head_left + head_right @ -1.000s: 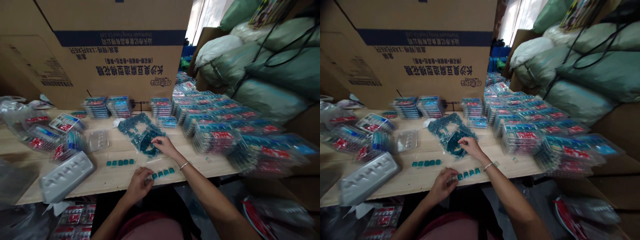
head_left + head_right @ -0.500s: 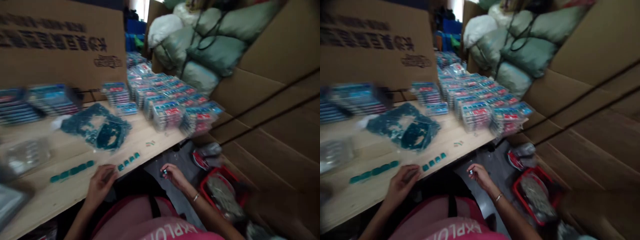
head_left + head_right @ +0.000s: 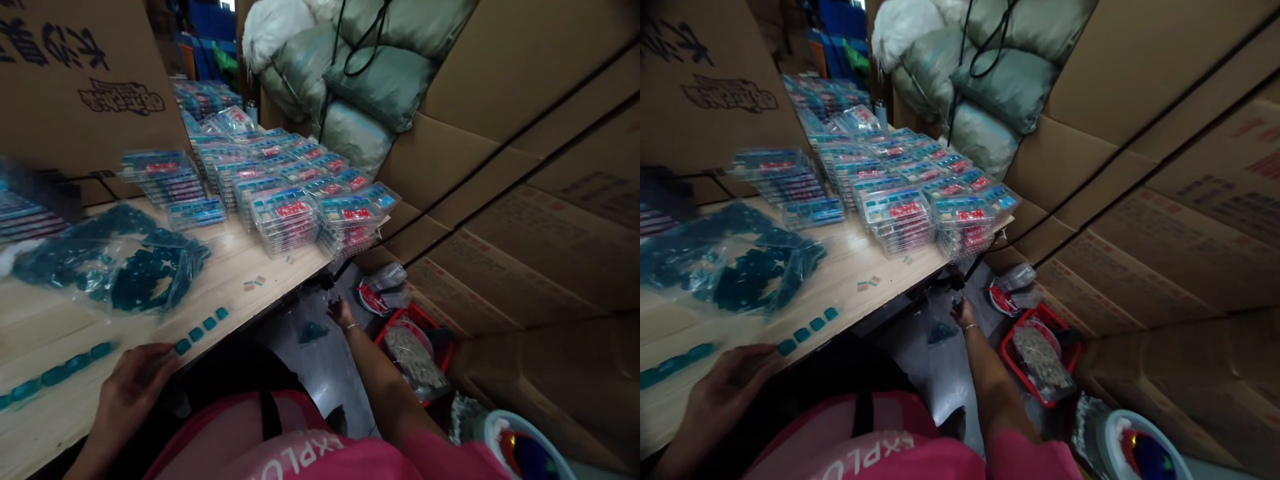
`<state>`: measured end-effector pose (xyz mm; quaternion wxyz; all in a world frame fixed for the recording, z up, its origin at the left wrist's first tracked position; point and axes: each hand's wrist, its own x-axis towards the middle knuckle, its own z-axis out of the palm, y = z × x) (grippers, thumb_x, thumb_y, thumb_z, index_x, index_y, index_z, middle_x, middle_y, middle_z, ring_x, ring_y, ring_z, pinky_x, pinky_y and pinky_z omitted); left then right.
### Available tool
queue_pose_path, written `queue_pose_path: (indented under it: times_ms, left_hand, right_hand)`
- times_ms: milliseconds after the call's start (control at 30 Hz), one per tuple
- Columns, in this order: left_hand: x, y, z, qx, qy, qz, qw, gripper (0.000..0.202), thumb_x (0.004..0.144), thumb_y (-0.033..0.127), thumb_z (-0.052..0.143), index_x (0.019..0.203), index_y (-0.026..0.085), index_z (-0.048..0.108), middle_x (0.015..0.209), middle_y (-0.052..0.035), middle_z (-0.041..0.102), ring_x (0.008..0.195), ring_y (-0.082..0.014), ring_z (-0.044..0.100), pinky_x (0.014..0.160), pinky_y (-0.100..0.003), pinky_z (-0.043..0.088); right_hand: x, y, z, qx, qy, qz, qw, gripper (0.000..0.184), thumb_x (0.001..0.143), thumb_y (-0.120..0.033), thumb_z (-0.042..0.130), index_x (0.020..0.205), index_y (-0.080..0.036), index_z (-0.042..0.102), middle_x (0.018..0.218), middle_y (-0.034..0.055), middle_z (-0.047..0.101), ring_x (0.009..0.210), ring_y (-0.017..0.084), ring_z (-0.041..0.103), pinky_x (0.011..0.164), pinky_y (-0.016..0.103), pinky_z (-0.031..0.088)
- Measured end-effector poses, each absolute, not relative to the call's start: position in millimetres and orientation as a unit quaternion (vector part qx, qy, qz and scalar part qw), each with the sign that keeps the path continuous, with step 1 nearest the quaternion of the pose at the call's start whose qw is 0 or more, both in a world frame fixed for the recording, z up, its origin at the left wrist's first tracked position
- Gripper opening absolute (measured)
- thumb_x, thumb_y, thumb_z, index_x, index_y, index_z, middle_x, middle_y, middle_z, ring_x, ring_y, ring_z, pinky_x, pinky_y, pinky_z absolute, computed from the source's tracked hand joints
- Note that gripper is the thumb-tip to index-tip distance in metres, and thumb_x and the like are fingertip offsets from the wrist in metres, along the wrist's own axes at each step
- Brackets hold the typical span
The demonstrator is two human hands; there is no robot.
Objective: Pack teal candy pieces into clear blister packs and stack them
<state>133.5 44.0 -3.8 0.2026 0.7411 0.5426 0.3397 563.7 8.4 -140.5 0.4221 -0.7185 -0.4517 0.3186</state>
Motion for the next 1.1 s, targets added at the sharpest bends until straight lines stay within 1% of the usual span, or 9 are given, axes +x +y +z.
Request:
queue_pose_path:
  times_ms: [233, 333, 433, 500, 600, 667, 800, 900, 1100]
  left_hand:
    - [129, 48, -12, 0.741, 0.545, 0.331, 0.211, 0.021, 0.072, 0.057, 0.058, 0.083, 0.039, 0.061, 0.082, 0.0084, 0.065, 0.075, -0.0207, 0.063, 0.071, -0.038, 0.054]
    - [128, 47, -15, 0.747, 0.533, 0.340, 0.204, 0.024, 0.073, 0.052, 0.061, 0.084, 0.031, 0.063, 0.081, 0.0036, 0.065, 0.075, -0.0202, 0.062, 0.070, -0.035, 0.053]
    - [128, 41, -10, 0.764, 0.504, 0.348, 0.206, 0.021, 0.078, 0.041, 0.061, 0.086, 0.022, 0.064, 0.082, -0.0023, 0.066, 0.077, -0.0193, 0.062, 0.069, -0.033, 0.053]
    - [128, 37, -5, 0.769, 0.491, 0.364, 0.186, 0.015, 0.081, 0.034, 0.058, 0.086, 0.021, 0.063, 0.083, -0.0038, 0.066, 0.080, -0.0186, 0.061, 0.070, -0.032, 0.052]
    - [124, 33, 0, 0.775, 0.496, 0.371, 0.127, 0.008, 0.083, 0.025, 0.056, 0.084, 0.020, 0.061, 0.082, -0.0040, 0.065, 0.080, -0.0178, 0.060, 0.072, -0.032, 0.050]
    - [121, 32, 0, 0.792, 0.495, 0.344, 0.100, 0.006, 0.081, 0.022, 0.057, 0.085, 0.020, 0.061, 0.082, -0.0041, 0.065, 0.080, -0.0182, 0.059, 0.073, -0.033, 0.049]
    - [115, 29, -8, 0.814, 0.490, 0.302, 0.080, 0.008, 0.079, 0.020, 0.059, 0.087, 0.020, 0.062, 0.088, -0.0055, 0.064, 0.083, -0.0194, 0.058, 0.074, -0.035, 0.048]
    - [114, 28, -12, 0.812, 0.493, 0.304, 0.078, 0.008, 0.079, 0.019, 0.058, 0.087, 0.019, 0.061, 0.089, -0.0063, 0.063, 0.083, -0.0195, 0.057, 0.075, -0.035, 0.048]
    - [114, 26, -14, 0.808, 0.489, 0.319, 0.083, 0.009, 0.079, 0.017, 0.058, 0.087, 0.019, 0.061, 0.088, -0.0069, 0.063, 0.084, -0.0203, 0.058, 0.075, -0.036, 0.048]
  right_hand:
    - [552, -4, -153, -0.744, -0.300, 0.432, 0.413, 0.030, 0.091, -0.033, 0.054, 0.117, -0.017, 0.054, 0.115, 0.0077, 0.057, 0.096, 0.019, 0.060, 0.080, 0.038, 0.052]
    - [530, -22, -148, -0.716, -0.287, 0.480, 0.417, 0.024, 0.090, -0.037, 0.054, 0.099, -0.016, 0.061, 0.092, 0.0044, 0.064, 0.074, 0.014, 0.061, 0.065, 0.029, 0.053]
    - [513, -27, -122, -0.655, -0.312, 0.540, 0.427, 0.029, 0.075, -0.047, 0.068, 0.075, -0.018, 0.062, 0.062, -0.0002, 0.060, 0.052, 0.012, 0.057, 0.049, 0.023, 0.045]
    - [502, -16, -93, -0.595, -0.344, 0.591, 0.421, 0.036, 0.065, -0.050, 0.074, 0.077, -0.018, 0.064, 0.063, 0.0000, 0.062, 0.051, 0.011, 0.057, 0.050, 0.023, 0.045]
    - [475, 17, -35, -0.476, -0.465, 0.645, 0.377, 0.033, 0.072, -0.048, 0.069, 0.083, -0.017, 0.066, 0.070, 0.0023, 0.065, 0.059, 0.011, 0.058, 0.057, 0.023, 0.045]
    - [443, 48, 3, -0.443, -0.573, 0.594, 0.350, 0.028, 0.079, -0.044, 0.063, 0.083, -0.017, 0.067, 0.074, 0.0028, 0.066, 0.065, 0.013, 0.059, 0.061, 0.024, 0.046]
    - [359, 123, 45, -0.435, -0.767, 0.356, 0.309, 0.015, 0.086, -0.024, 0.055, 0.088, -0.017, 0.068, 0.082, 0.0027, 0.067, 0.076, 0.014, 0.060, 0.068, 0.024, 0.044]
    - [304, 174, 48, -0.488, -0.840, 0.163, 0.174, 0.021, 0.086, -0.015, 0.049, 0.092, -0.018, 0.069, 0.097, 0.0064, 0.068, 0.090, 0.017, 0.061, 0.078, 0.026, 0.043]
    - [262, 210, 38, -0.503, -0.849, 0.120, 0.108, 0.017, 0.069, -0.004, 0.060, 0.080, -0.012, 0.069, 0.092, 0.0146, 0.068, 0.090, 0.024, 0.062, 0.077, 0.029, 0.045]
